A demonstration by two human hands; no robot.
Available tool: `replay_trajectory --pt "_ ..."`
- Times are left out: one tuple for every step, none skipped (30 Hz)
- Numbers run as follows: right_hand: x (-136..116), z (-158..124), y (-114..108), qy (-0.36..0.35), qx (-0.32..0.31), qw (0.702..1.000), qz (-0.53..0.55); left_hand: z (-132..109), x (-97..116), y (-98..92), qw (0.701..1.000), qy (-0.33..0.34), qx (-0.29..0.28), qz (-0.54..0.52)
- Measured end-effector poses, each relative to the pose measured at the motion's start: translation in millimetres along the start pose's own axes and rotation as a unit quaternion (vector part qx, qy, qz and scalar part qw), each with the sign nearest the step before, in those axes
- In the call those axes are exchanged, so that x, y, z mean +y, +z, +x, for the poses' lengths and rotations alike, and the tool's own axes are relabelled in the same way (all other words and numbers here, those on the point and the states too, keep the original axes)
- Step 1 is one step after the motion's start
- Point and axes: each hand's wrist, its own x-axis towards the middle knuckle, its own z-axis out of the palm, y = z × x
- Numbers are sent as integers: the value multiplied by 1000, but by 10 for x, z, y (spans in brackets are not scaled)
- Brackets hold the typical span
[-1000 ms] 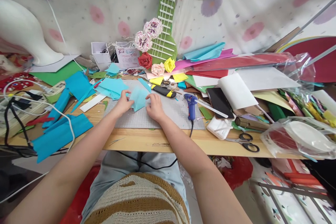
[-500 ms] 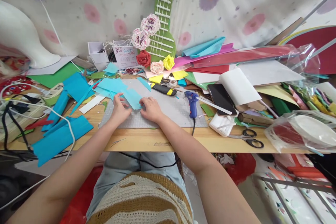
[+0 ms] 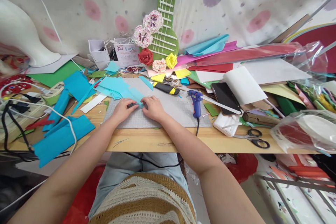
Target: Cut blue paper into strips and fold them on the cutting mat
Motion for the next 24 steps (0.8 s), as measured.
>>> replay_trajectory --pt "2 8 5 7 2 1000 3 10 5 8 1000 -14 5 -6" --pt "3 16 11 15 4 1000 6 20 12 16 999 -27 13 -14" --pt "5 24 19 22 7 1000 7 29 19 22 999 -38 20 -22" --pt "6 32 27 29 10 1000 7 36 27 28 998 -48 27 -30" --pt "7 39 36 33 12 999 7 42 34 33 997 -56 31 -37" --pt "7 45 46 34 13 999 7 46 40 38 996 -64 34 -45" --pt "7 50 55 34 12 999 6 49 46 43 995 -72 36 -54" --pt "6 54 65 32 10 999 4 50 50 49 994 -80 36 -61" --pt "4 58 74 31 9 999 1 51 53 55 993 -88 37 -66" --pt "2 60 81 31 8 999 -3 51 54 61 993 -93 38 -69" --pt "-1 61 87 30 7 999 -7 50 54 68 992 -96 41 -69" --pt "-4 61 92 30 6 999 -10 49 53 75 992 -98 45 -66" --pt "-6 61 94 29 5 999 -13 47 52 82 992 -98 50 -61" --pt "-9 59 95 27 4 1000 -15 45 52 88 992 -95 54 -54" --pt "-12 57 95 26 3 1000 -16 43 52 93 993 -92 57 -46" --pt "-14 53 93 24 2 1000 -16 40 55 96 994 -88 59 -37" --pt "-17 49 90 22 2 1000 -15 37 58 97 994 -84 61 -28" --pt "-20 44 85 20 2 1000 -14 33 63 97 995 -79 61 -19" --pt "-23 39 80 18 1 1000 -13 30 69 96 995 -75 61 -11" --pt "-26 32 73 17 -1 1000 -14 26 74 95 996 -72 61 -4" --pt "-28 25 66 15 -2 1000 -14 22 79 93 996 -68 61 2" --pt "-31 17 59 14 -4 1000 -14 18 82 92 996 -65 60 6" --pt "-32 10 53 14 -6 1000 -13 15 85 93 996 -62 59 9" --pt "-32 4 50 14 -7 1000 -11 12 86 93 996 -61 59 11"
